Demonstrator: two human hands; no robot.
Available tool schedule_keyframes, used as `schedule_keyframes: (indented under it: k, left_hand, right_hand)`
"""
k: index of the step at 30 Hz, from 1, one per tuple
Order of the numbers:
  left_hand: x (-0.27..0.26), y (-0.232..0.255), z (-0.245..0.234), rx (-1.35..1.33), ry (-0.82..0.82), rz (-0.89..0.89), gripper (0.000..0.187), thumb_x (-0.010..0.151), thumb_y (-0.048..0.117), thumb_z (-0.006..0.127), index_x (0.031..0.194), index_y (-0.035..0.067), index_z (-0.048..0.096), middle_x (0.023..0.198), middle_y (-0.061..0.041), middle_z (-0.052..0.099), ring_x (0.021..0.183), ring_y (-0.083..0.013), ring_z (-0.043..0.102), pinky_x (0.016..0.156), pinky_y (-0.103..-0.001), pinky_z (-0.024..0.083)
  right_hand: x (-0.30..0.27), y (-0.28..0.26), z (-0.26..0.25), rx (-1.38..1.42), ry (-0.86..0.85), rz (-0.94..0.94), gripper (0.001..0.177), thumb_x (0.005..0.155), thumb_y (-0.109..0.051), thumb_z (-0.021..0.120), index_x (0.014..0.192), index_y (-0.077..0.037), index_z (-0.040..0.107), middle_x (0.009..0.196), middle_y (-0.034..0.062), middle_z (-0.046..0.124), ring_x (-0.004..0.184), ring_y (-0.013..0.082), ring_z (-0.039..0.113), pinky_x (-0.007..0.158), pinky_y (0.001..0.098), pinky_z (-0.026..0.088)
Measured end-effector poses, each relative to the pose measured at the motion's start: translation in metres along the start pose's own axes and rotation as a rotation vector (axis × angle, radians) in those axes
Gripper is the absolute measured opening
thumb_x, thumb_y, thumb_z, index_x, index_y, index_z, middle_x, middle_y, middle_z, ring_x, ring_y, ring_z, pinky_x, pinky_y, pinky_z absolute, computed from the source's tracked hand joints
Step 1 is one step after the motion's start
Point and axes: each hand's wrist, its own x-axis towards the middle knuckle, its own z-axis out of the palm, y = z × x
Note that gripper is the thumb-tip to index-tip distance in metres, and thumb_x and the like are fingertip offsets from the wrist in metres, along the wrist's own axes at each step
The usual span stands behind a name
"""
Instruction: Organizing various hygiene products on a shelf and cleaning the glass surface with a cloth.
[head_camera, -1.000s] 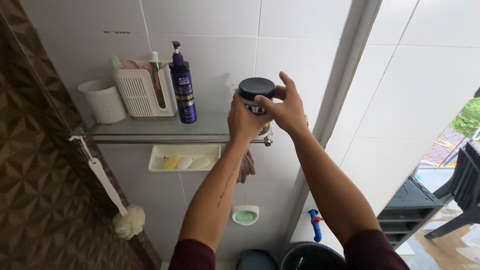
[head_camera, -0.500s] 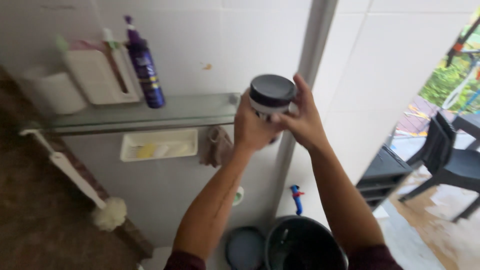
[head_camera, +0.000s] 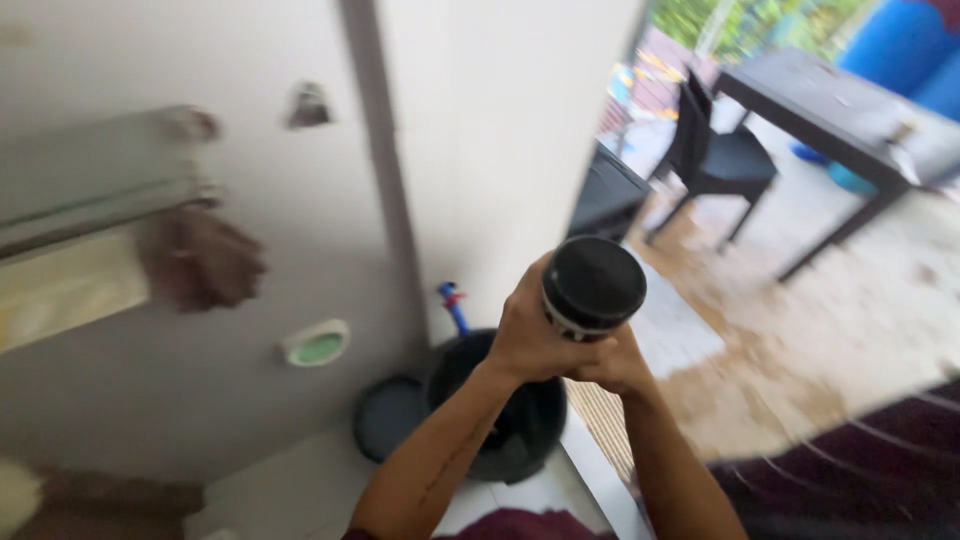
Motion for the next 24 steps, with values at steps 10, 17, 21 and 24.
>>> schedule_keyframes:
  k: [10, 17, 21, 24]
  left_hand:
    - [0.015, 0.001, 0.054, -0.019, -0.332, 0.112, 0.126, 0.06, 0.049, 0.097, 0.158, 0.002, 0.034, 0.154, -0.024, 0.048, 0.146, -0.0392, 0.049, 0.122, -0.046, 0.041]
    - [0.042, 0.015, 0.091, 0.372, -0.605, 0.242, 0.1, 0.064, 0.05, 0.085, 0.147, 0.006, 0.051, 0.128, -0.02, 0.059, 0.118, -0.038, 0.053, 0.105, -0.048, 0.048]
    - [0.05, 0.012, 0.116, 0.358, -0.679, 0.2, 0.096, 0.06, 0.046, 0.082, 0.142, 0.004, 0.052, 0.12, -0.02, 0.058, 0.111, -0.0388, 0.053, 0.097, -0.048, 0.049]
    - [0.058, 0.017, 0.13, 0.313, -0.667, 0.144, 0.098, 0.06, 0.044, 0.085, 0.142, 0.003, 0.052, 0.119, -0.021, 0.058, 0.109, -0.0369, 0.053, 0.097, -0.046, 0.048]
  right_hand:
    - [-0.069, 0.017, -0.054, 0.2, 0.289, 0.063, 0.091, 0.07, -0.014, 0.093, 0.147, 0.002, 0.046, 0.141, 0.0135, 0.06, 0.127, 0.0248, 0.062, 0.112, 0.0433, 0.051]
    - [-0.094, 0.027, -0.083, 0.052, 0.366, 0.058, 0.094, 0.072, -0.02, 0.087, 0.152, -0.002, 0.041, 0.148, 0.0124, 0.054, 0.134, 0.022, 0.055, 0.112, 0.0391, 0.047]
    - [-0.109, 0.036, -0.103, -0.055, 0.409, 0.094, 0.091, 0.072, -0.019, 0.086, 0.15, -0.001, 0.042, 0.148, 0.012, 0.054, 0.135, 0.022, 0.056, 0.113, 0.0378, 0.047]
    - [-0.117, 0.051, -0.119, 0.148, 0.495, 0.095, 0.094, 0.069, -0.016, 0.09, 0.148, -0.001, 0.043, 0.144, 0.0112, 0.056, 0.13, 0.0222, 0.057, 0.112, 0.0386, 0.049]
